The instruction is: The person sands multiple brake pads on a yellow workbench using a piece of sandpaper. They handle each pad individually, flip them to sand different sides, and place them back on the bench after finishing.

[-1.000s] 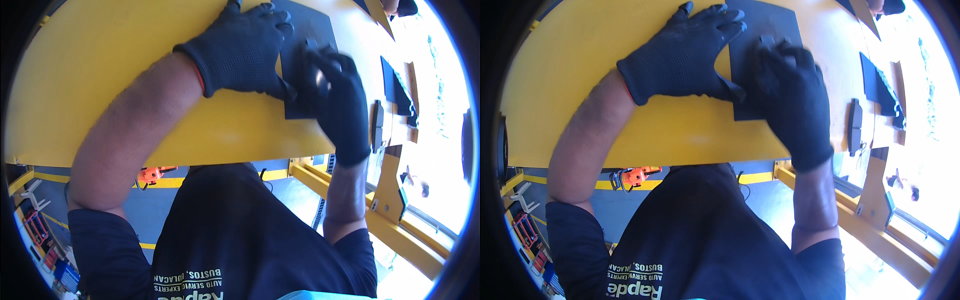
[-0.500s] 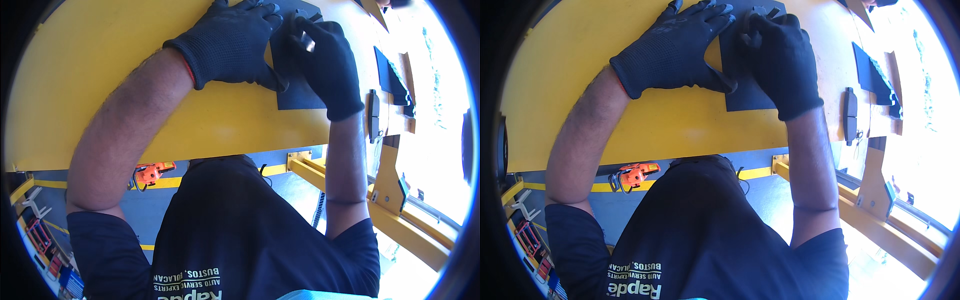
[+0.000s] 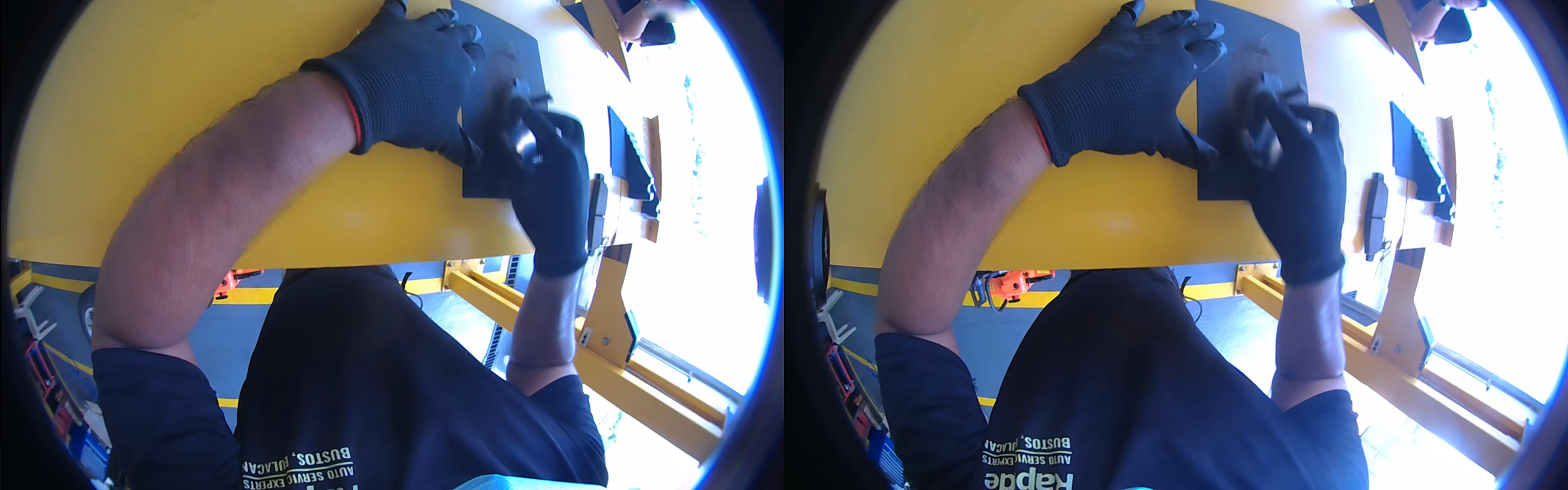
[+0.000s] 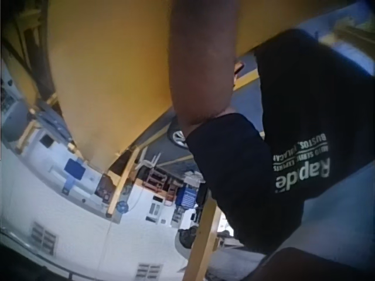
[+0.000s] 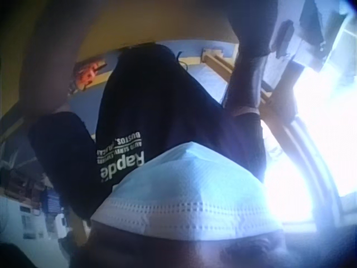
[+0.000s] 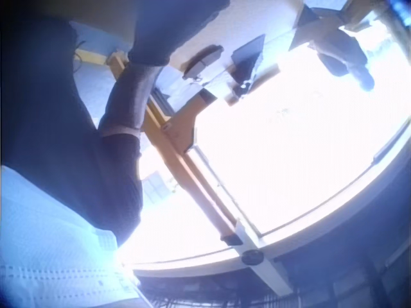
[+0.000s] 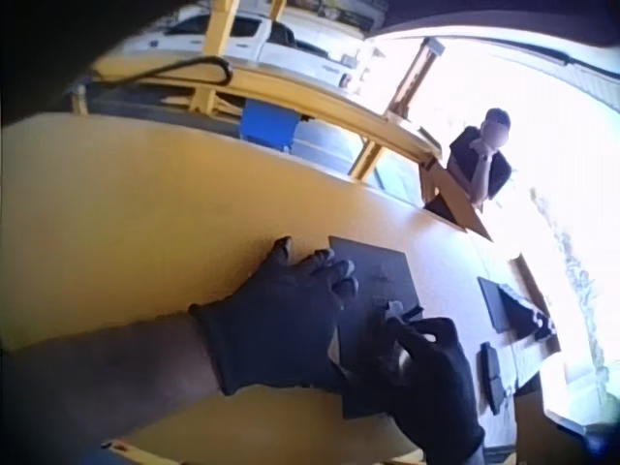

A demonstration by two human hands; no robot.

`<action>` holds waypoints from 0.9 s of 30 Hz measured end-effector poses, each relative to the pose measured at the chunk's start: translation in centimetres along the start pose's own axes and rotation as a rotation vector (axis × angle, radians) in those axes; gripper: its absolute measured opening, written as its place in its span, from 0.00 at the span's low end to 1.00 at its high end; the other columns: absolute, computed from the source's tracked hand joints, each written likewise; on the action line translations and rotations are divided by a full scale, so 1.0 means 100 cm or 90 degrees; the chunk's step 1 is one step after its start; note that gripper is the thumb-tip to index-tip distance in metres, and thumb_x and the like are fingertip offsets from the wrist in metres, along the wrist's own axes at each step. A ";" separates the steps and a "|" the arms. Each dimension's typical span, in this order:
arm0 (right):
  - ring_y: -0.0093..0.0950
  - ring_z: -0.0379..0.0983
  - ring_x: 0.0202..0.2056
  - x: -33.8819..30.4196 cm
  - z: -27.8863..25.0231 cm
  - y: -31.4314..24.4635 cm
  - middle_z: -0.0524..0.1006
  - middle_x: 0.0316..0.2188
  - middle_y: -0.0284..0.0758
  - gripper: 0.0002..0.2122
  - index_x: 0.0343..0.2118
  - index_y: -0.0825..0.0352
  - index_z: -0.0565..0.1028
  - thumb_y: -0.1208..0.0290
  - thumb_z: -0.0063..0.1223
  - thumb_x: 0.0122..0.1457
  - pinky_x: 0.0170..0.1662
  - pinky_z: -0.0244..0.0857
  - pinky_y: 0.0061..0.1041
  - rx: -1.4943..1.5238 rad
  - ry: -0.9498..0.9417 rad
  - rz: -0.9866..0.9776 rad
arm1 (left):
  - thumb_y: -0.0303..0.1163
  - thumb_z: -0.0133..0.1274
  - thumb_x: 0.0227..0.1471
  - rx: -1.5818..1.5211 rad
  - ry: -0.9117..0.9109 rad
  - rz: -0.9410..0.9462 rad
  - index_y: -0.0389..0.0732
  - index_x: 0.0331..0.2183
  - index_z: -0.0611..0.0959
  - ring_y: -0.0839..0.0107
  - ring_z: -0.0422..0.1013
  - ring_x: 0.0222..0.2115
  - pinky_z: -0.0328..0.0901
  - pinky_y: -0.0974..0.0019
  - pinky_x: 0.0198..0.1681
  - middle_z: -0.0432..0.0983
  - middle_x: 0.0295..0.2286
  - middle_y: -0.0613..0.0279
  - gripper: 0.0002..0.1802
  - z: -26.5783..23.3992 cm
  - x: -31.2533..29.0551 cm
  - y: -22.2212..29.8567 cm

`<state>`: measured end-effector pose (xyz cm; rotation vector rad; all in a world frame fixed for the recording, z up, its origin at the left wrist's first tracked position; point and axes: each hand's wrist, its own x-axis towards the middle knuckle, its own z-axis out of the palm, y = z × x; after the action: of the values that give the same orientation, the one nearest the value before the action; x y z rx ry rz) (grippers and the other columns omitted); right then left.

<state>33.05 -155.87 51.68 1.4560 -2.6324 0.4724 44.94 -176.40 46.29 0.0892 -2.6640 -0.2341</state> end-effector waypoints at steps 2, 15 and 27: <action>0.45 0.80 0.50 0.000 0.003 0.005 0.79 0.49 0.48 0.19 0.52 0.62 0.85 0.68 0.71 0.58 0.55 0.73 0.38 -0.004 0.016 -0.020 | 0.73 0.60 0.48 0.036 0.002 -0.011 0.29 0.63 0.72 0.47 0.63 0.67 0.52 0.29 0.67 0.69 0.64 0.40 0.60 0.003 0.002 -0.002; 0.45 0.82 0.45 0.023 0.004 0.014 0.81 0.46 0.50 0.18 0.52 0.61 0.85 0.60 0.69 0.61 0.49 0.78 0.37 -0.025 0.025 -0.065 | 0.75 0.59 0.48 -0.012 -0.019 0.016 0.29 0.64 0.71 0.44 0.62 0.67 0.51 0.33 0.69 0.68 0.64 0.38 0.62 -0.002 0.003 -0.005; 0.47 0.85 0.39 0.057 0.018 0.005 0.81 0.37 0.51 0.19 0.41 0.61 0.85 0.49 0.70 0.59 0.44 0.79 0.37 -0.079 0.038 0.024 | 0.73 0.60 0.49 -0.001 -0.109 0.018 0.31 0.65 0.70 0.42 0.62 0.67 0.50 0.30 0.69 0.68 0.64 0.38 0.60 -0.049 0.004 0.019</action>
<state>29.66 -160.76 51.17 1.3372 -2.5961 0.3424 46.72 -175.27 51.14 0.0312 -2.8338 -0.2445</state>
